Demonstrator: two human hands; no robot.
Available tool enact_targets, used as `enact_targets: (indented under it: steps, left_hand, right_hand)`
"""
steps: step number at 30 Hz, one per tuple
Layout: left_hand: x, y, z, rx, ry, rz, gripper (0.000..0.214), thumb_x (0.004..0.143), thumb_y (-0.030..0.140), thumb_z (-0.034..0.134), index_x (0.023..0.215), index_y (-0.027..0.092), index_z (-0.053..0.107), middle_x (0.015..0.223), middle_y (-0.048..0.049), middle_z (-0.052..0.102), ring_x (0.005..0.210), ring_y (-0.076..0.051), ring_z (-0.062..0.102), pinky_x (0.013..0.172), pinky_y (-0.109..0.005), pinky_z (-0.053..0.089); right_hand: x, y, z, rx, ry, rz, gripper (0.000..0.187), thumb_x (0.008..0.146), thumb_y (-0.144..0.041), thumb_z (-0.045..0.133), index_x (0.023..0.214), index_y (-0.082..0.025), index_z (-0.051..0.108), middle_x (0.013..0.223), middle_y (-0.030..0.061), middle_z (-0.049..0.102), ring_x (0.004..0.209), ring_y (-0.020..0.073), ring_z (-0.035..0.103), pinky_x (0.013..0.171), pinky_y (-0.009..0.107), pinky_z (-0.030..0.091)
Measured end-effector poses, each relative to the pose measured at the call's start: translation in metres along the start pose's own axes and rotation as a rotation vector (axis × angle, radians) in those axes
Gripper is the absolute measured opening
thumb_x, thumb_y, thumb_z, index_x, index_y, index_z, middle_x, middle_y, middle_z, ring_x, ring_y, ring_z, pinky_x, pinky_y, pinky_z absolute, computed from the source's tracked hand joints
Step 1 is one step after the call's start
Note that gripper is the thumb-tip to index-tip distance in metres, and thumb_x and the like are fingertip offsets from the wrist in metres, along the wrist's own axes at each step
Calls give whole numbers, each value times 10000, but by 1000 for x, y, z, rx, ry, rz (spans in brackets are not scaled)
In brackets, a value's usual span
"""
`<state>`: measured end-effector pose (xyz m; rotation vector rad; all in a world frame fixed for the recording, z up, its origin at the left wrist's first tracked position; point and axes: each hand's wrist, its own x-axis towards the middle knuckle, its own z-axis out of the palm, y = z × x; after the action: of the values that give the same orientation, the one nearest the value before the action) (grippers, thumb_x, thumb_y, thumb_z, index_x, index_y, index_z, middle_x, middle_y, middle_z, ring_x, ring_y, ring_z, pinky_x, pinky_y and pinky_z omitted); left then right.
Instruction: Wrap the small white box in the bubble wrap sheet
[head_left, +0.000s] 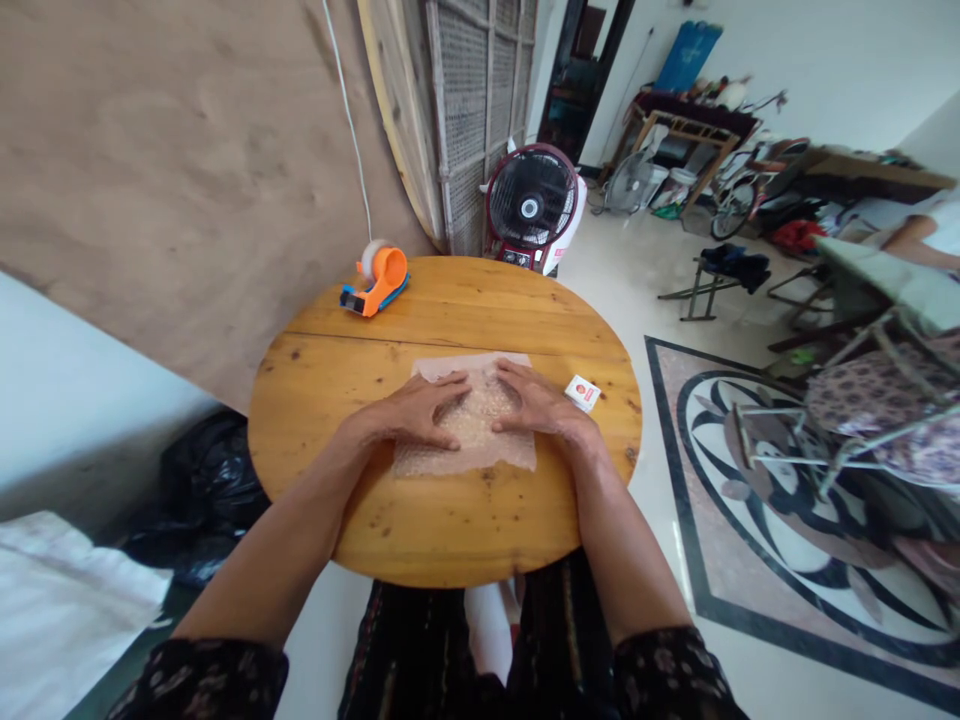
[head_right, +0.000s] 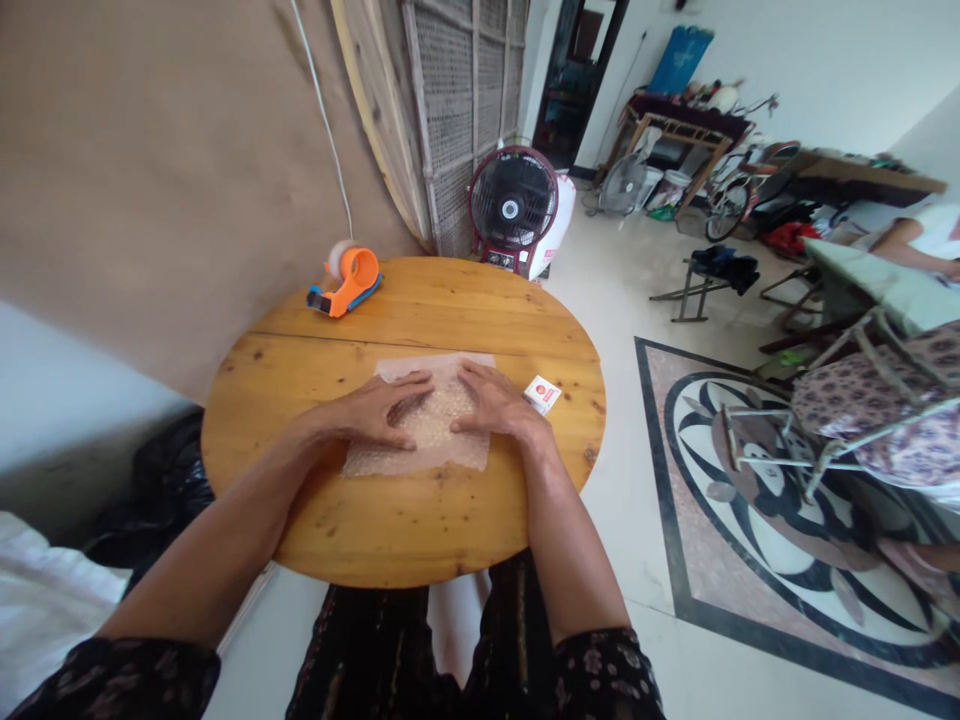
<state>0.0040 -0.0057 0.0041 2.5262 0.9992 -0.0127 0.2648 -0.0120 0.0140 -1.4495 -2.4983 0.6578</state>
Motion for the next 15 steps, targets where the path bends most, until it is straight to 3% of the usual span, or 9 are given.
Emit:
enact_targets:
  steps: [6,11,15]
  left_hand:
    - [0,0,-1,5,-11,8,1014,698,720,600,1495,210,235,1586,-137,122,1442,-343,180,1132,-509,201]
    - [-1,1,-2,-25,-7,16,991,706,686,620,1492,223,230,1583,-141,137,1437,-344,195,1131,-508,202]
    - [-1,1,-2,-46,-3,19,901,711,649,644,1441,231,321,1580,-148,149,1444,-332,179,1128,-503,211]
  right_hand:
    - [-2,1,-1,-13,-8,0,900,678,-546,727,1429,-167,409,1558,116,255,1434,289,250,1175,450,239]
    - [-2,-1,3,36,98,18,631,841,-528,566,1379,-209,479,1526,96,338,1410,290,304,1155,512,247]
    - [-1,-5,3,-12,91,35,739,753,-513,682,1387,-198,470,1529,107,328,1400,320,313,1149,519,253]
